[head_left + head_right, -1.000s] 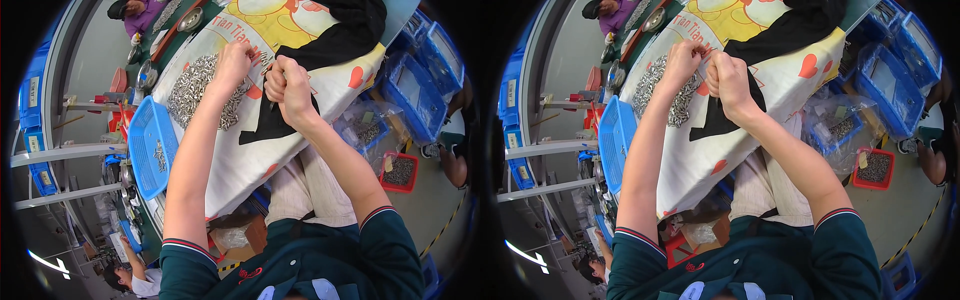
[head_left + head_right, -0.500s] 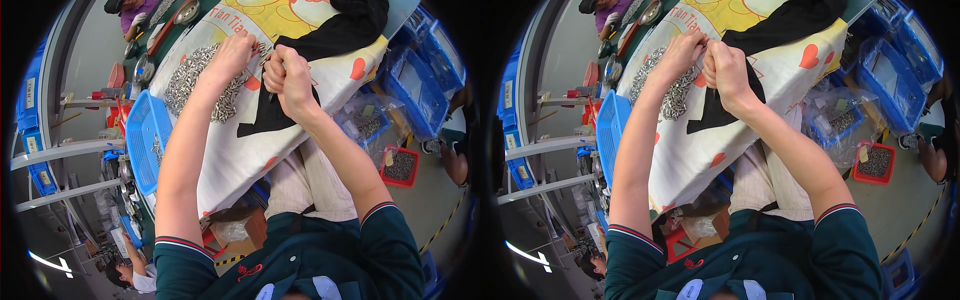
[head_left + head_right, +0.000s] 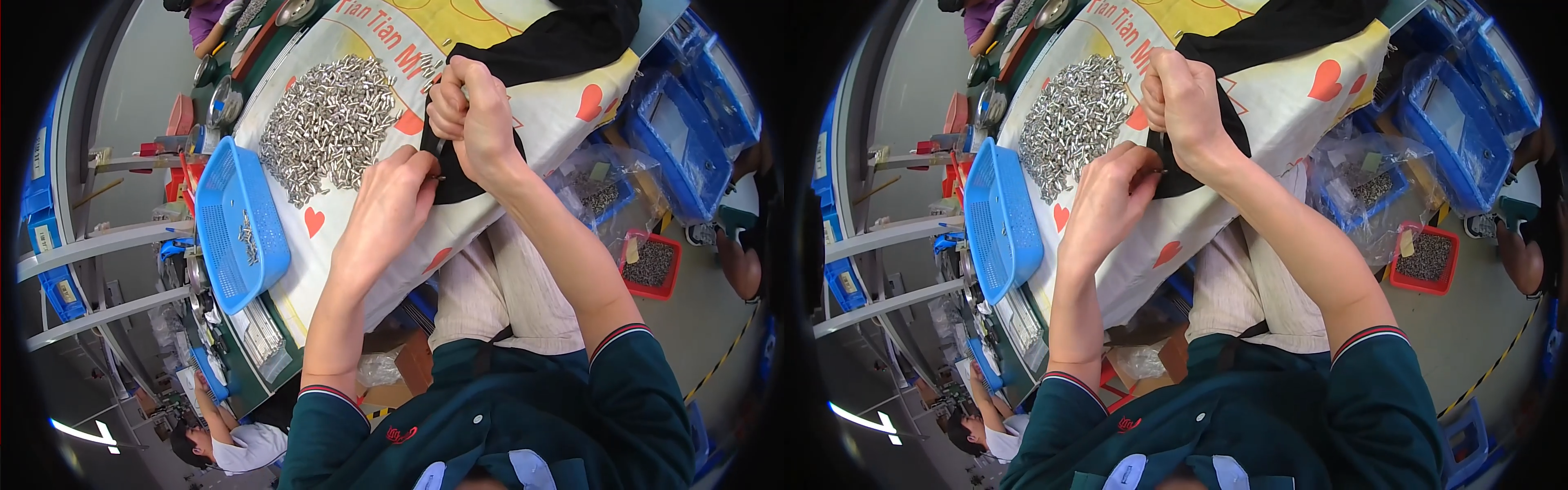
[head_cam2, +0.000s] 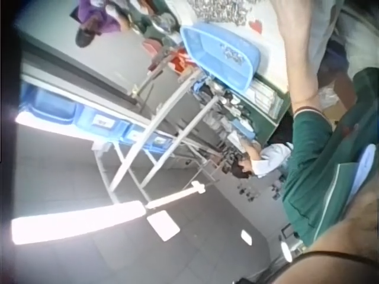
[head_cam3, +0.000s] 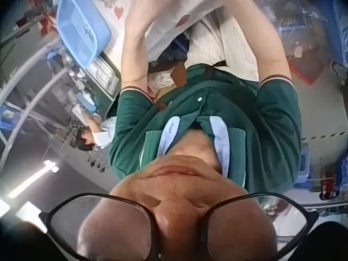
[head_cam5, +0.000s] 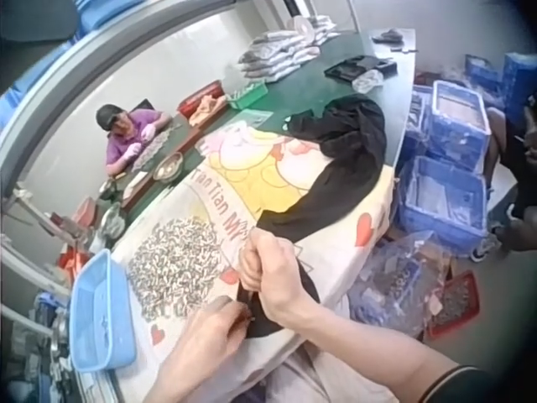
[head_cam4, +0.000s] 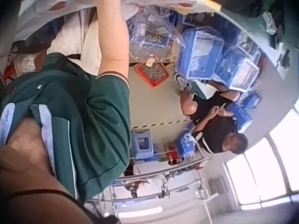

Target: Assembling small silver pins into black fabric using a handheld tool on a workbench.

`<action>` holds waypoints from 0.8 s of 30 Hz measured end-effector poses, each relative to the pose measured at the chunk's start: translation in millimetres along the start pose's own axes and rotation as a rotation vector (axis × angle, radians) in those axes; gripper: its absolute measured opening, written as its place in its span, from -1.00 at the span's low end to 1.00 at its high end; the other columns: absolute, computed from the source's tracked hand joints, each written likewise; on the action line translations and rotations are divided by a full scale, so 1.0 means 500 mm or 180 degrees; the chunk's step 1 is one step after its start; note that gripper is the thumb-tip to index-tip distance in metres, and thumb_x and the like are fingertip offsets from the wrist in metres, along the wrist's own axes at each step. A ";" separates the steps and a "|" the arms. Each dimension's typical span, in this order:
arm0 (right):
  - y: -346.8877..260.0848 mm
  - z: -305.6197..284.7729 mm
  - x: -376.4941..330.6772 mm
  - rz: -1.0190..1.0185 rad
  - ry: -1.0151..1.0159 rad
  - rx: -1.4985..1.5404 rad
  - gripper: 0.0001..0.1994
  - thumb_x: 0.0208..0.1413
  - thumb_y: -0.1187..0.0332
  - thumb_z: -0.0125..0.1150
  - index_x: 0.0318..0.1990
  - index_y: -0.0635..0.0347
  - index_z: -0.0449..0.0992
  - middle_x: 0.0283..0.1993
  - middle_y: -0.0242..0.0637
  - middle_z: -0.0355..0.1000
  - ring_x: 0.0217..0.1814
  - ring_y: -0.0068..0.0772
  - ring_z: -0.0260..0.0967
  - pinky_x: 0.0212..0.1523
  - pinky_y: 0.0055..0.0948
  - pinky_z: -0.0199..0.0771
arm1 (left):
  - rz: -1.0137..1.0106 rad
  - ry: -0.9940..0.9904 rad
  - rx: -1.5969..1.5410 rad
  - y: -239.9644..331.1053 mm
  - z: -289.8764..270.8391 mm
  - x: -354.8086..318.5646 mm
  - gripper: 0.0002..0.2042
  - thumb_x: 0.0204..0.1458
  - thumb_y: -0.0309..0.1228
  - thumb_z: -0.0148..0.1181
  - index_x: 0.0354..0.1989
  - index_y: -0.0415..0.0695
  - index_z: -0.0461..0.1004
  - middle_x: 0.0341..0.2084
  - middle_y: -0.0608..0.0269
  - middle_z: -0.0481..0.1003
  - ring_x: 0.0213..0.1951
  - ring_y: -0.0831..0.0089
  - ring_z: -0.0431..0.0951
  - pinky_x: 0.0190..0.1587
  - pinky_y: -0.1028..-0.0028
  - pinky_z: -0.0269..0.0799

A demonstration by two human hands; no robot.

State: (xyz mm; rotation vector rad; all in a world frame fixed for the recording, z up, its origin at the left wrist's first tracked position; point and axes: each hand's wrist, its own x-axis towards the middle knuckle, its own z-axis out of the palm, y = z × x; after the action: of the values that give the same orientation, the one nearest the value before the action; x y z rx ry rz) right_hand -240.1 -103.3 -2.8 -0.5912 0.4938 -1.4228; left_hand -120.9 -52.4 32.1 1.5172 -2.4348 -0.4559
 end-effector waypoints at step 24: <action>0.005 -0.017 -0.005 0.0140 -0.0444 0.0495 -0.61 0.05 0.28 -0.20 -0.79 0.09 -0.02 -0.83 -0.52 -0.13 -0.80 -0.70 -0.31 -0.77 -0.58 -0.33 | -0.0563 0.1020 -0.0668 -0.029 0.052 -0.013 -0.93 -0.25 -0.63 0.17 -0.53 -0.28 0.47 -0.63 0.26 0.38 -0.67 0.57 0.28 -0.58 0.58 0.21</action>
State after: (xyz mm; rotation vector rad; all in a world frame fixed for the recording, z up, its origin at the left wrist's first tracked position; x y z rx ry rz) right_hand -243.6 -101.3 -10.9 -0.5466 0.2809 -1.3538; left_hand -115.4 -49.0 2.1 1.5827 -1.9582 -0.4458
